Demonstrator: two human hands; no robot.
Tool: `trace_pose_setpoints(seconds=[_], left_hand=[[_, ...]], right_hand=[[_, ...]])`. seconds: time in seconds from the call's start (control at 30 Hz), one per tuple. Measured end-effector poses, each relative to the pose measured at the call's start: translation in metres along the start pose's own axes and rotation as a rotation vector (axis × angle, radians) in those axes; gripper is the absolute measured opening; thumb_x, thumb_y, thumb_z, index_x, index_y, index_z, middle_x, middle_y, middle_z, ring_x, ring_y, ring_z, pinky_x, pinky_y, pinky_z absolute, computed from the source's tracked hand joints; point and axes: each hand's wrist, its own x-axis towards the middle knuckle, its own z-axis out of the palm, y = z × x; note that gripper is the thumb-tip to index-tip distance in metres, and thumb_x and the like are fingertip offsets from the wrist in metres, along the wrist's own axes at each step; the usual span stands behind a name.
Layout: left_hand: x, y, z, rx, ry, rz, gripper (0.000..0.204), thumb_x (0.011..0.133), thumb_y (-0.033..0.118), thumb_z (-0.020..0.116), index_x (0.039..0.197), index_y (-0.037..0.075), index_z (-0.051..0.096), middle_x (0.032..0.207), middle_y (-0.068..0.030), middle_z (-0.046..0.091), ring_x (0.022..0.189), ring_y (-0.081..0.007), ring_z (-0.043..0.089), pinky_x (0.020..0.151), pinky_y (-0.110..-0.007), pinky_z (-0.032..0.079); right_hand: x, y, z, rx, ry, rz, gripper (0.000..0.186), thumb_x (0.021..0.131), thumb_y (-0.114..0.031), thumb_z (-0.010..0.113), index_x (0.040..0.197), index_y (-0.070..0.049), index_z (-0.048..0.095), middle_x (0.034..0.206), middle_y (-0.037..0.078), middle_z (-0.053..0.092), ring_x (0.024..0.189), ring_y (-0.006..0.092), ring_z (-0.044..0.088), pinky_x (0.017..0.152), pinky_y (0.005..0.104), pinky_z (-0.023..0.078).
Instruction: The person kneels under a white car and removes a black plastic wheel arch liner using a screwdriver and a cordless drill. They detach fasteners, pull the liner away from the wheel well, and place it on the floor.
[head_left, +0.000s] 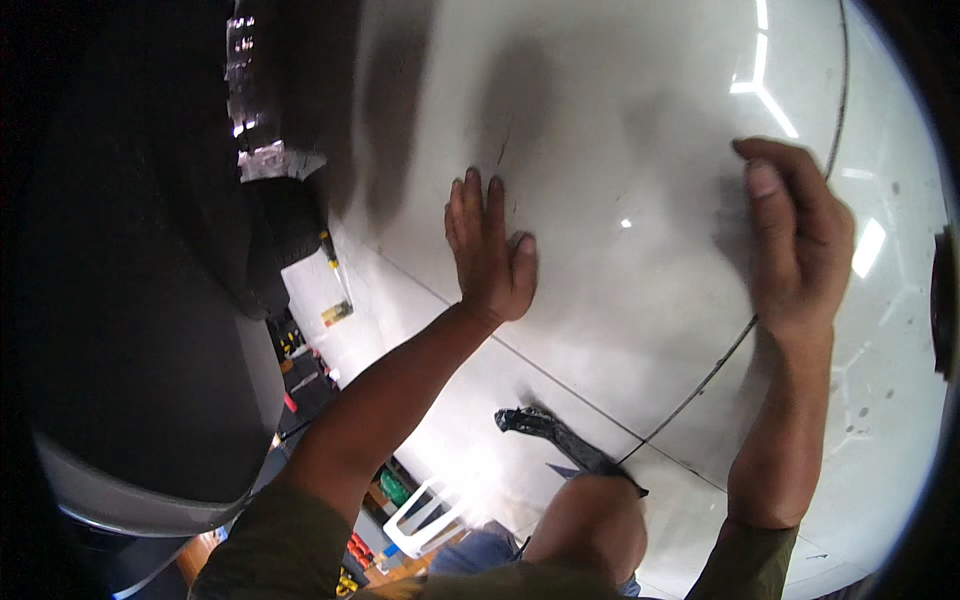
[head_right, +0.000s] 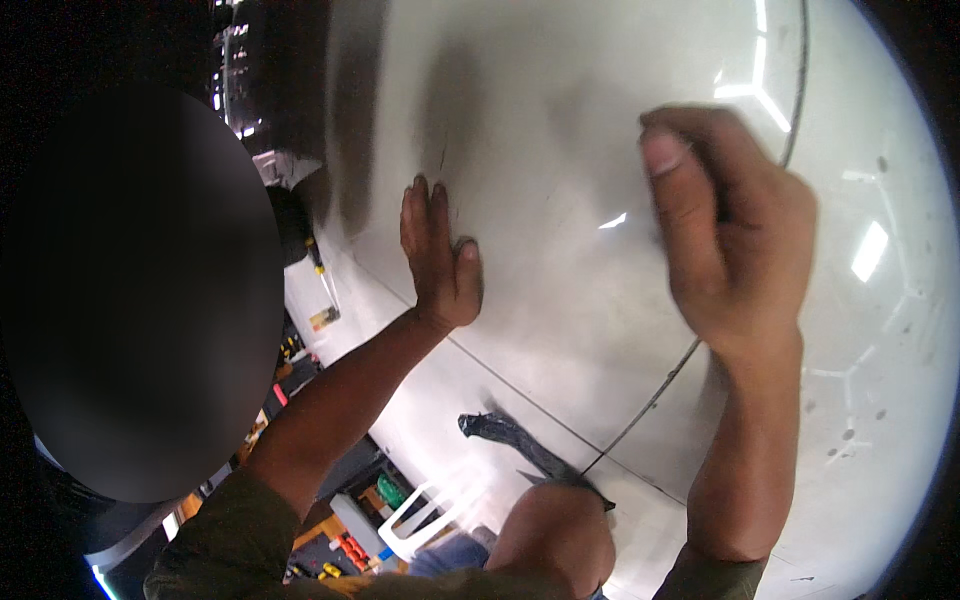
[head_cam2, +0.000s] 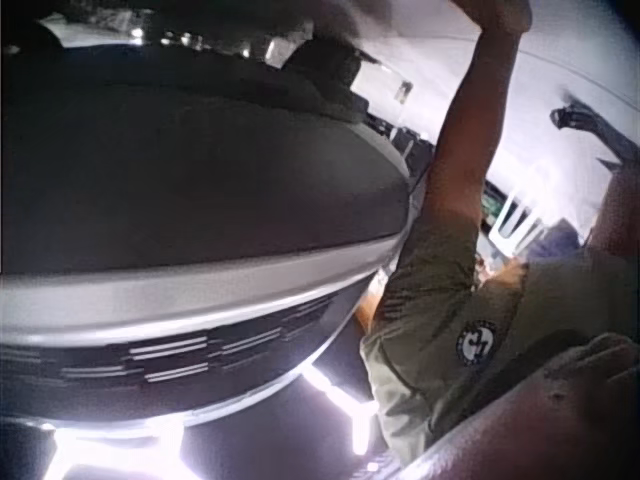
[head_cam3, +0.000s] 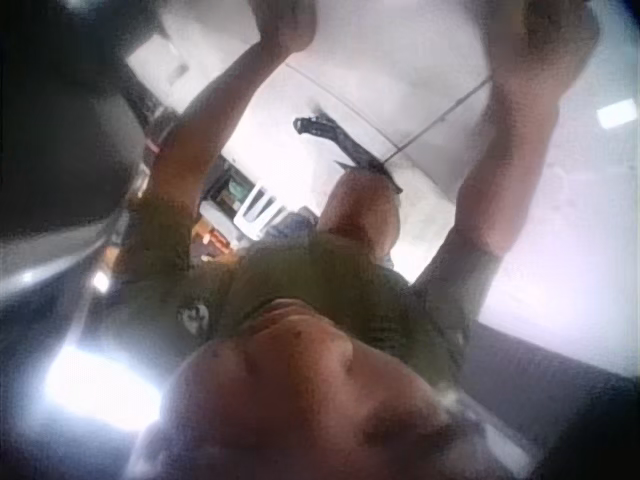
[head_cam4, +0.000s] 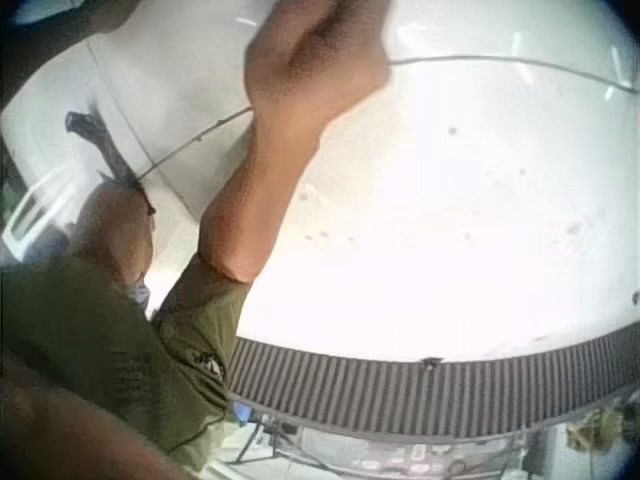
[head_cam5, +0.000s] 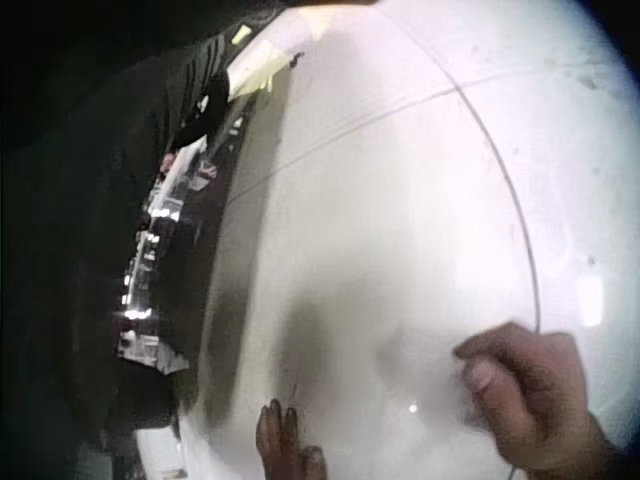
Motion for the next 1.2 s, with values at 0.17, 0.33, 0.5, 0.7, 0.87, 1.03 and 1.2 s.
trace_pose_setpoints(seconds=[0.17,0.33,0.5,0.7,0.87,1.03,1.2], left_hand=[[-0.004,0.003,-0.002,0.033,0.017,0.001,0.063,0.094,0.031,0.031,0.141,-0.008,0.020,0.148,-0.0309,0.014,0.136,-0.0471,0.011,0.109,-0.055,0.010],[-0.005,0.018,-0.028,0.122,-0.084,-0.165,0.060,0.095,0.032,0.038,0.141,-0.004,0.025,0.147,-0.0267,0.022,0.137,-0.0413,0.020,0.111,-0.049,0.018],[-0.066,0.039,-0.134,-0.212,-0.276,-0.364,0.050,0.092,0.023,0.053,0.133,-0.002,0.041,0.133,-0.0226,0.046,0.123,-0.0350,0.045,0.104,-0.039,0.035],[-0.259,0.085,-0.290,-0.027,0.039,-0.839,0.039,0.090,0.019,0.057,0.123,-0.001,0.053,0.122,-0.0219,0.055,0.112,-0.0324,0.056,0.095,-0.039,0.043],[-0.346,0.158,-0.391,-0.025,0.506,-1.135,0.042,0.095,0.022,0.049,0.133,0.003,0.047,0.133,-0.0142,0.051,0.119,-0.0253,0.052,0.099,-0.037,0.040],[-0.362,0.222,-0.466,0.516,0.414,-1.120,0.053,0.095,0.039,0.041,0.136,0.006,0.043,0.137,-0.0179,0.046,0.126,-0.0313,0.046,0.104,-0.048,0.037],[-0.289,0.200,-0.471,0.413,0.492,-0.868,0.066,0.095,0.052,0.031,0.147,0.014,0.019,0.148,-0.0166,0.027,0.131,-0.0354,0.039,0.109,-0.053,0.028]], right_hand=[[0.002,-0.021,-0.004,-0.002,-0.069,0.072,0.016,0.090,-0.016,0.059,0.086,-0.001,0.064,0.055,0.005,0.051,0.048,0.0113,0.046,0.047,0.0249,0.037],[-0.006,-0.022,0.010,-0.027,-0.028,0.024,0.017,0.090,-0.016,0.058,0.085,-0.001,0.064,0.053,0.005,0.048,0.047,0.0113,0.043,0.048,0.0253,0.037],[-0.034,-0.038,0.052,-0.018,-0.264,-0.056,0.018,0.090,-0.016,0.057,0.082,-0.001,0.062,0.054,0.010,0.050,0.046,0.0183,0.047,0.047,0.0305,0.038],[-0.123,-0.051,0.093,0.038,-0.688,-0.181,0.017,0.089,-0.019,0.057,0.083,-0.004,0.062,0.059,0.013,0.058,0.051,0.0293,0.057,0.050,0.0379,0.045],[-0.217,-0.056,0.100,0.138,-1.055,-0.287,0.019,0.089,-0.024,0.056,0.089,-0.006,0.062,0.071,0.016,0.063,0.063,0.0318,0.063,0.059,0.0397,0.049],[-0.231,-0.110,0.156,0.723,-0.961,0.420,0.023,0.094,-0.020,0.049,0.103,-0.001,0.059,0.066,0.005,0.053,0.055,0.0152,0.049,0.051,0.0303,0.040],[-0.153,-0.164,0.207,1.353,-0.779,0.352,0.033,0.092,-0.019,0.044,0.118,0.001,0.051,0.075,0.006,0.052,0.066,0.0141,0.048,0.064,0.0274,0.040]])
